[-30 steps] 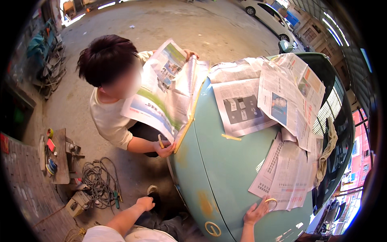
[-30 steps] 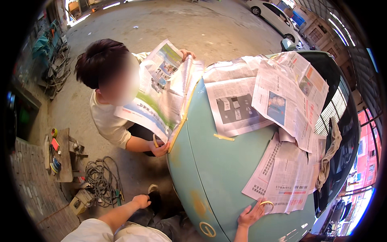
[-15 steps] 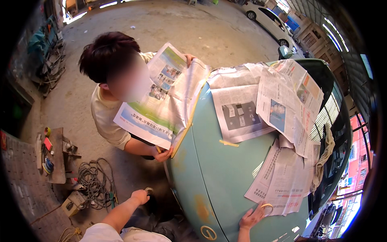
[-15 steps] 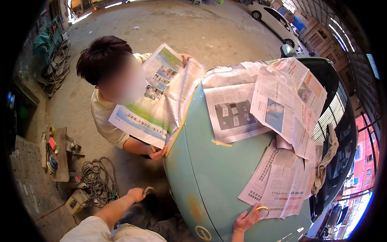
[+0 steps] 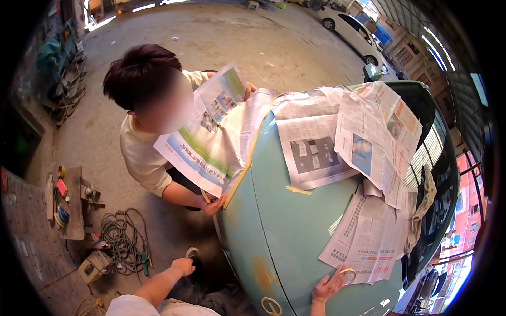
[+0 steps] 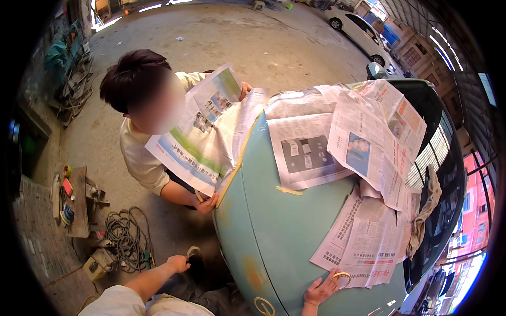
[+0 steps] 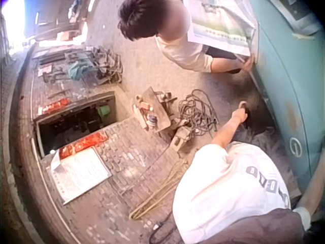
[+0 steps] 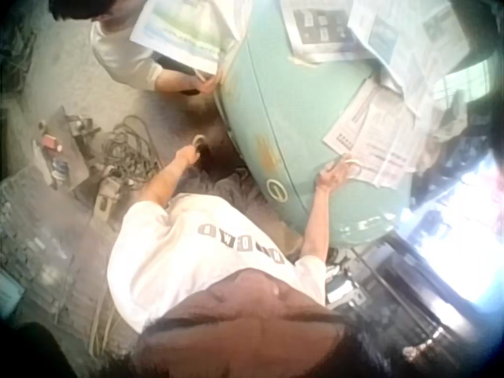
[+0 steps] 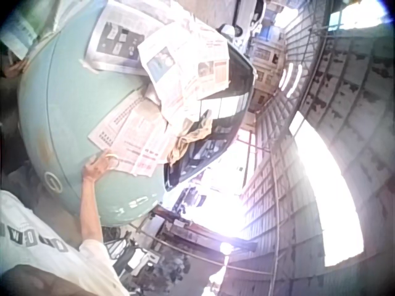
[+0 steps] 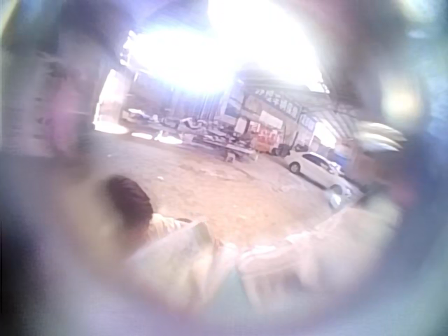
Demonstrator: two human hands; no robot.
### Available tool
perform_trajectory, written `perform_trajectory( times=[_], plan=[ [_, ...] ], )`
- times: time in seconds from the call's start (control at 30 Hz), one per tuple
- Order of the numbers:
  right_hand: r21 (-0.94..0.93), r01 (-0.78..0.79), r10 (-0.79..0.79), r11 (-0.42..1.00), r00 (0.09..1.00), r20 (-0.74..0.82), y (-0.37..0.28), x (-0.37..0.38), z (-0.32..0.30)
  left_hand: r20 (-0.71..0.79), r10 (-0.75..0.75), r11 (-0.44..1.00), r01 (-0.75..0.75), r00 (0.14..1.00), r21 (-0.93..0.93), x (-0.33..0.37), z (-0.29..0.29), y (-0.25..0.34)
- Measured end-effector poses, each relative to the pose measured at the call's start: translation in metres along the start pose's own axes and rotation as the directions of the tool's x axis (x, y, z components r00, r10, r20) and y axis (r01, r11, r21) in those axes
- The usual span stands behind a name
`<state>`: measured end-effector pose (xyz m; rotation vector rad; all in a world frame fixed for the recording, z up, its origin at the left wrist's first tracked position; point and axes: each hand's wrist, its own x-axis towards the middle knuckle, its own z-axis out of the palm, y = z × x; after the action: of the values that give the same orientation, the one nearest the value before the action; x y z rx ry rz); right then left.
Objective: The person applies masking tape to the edges of a light green car's rear bumper and taillights. They then place newspaper sheets over the hood and trunk area to protect the paint. The person also opens the fuel door and applies tape around its edges.
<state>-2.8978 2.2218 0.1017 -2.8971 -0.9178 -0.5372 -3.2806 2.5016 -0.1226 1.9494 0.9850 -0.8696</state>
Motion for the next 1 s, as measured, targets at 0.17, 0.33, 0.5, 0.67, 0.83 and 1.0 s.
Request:
perform_trajectory(
  times=[0.17, 0.33, 0.5, 0.67, 0.83, 1.0],
  plan=[
    [-0.005, 0.014, -0.014, 1.000, 0.999, -0.044, 0.005, -0.002, 0.008, 0.021, -0.001, 1.000, 0.000, 1.000, 0.012, -0.003, 0.012, -0.009],
    [0.026, 0.025, -0.024, 0.999, 0.999, -0.048, 0.006, -0.002, 0.007, 0.007, -0.025, 1.000, 0.025, 1.000, 0.008, -0.001, 0.003, -0.014],
    [0.028, 0.015, -0.014, 1.000, 1.000, -0.025, 0.007, -0.002, 0.007, -0.020, -0.054, 0.999, 0.053, 0.998, -0.010, 0.003, -0.011, -0.014],
    [0.015, 0.029, -0.028, 0.999, 0.999, -0.040, 0.008, -0.003, 0.009, -0.040, -0.041, 0.999, 0.040, 0.998, -0.022, 0.010, -0.007, -0.019],
    [0.014, 0.039, -0.038, 0.999, 0.998, -0.056, 0.010, -0.003, 0.012, -0.042, -0.049, 0.997, 0.046, 0.998, -0.058, 0.002, -0.007, -0.015],
    [0.000, 0.041, -0.041, 0.999, 0.998, -0.051, 0.013, -0.006, 0.010, -0.032, -0.025, 0.998, 0.023, 0.999, -0.059, 0.006, 0.011, -0.019]
  ],
)
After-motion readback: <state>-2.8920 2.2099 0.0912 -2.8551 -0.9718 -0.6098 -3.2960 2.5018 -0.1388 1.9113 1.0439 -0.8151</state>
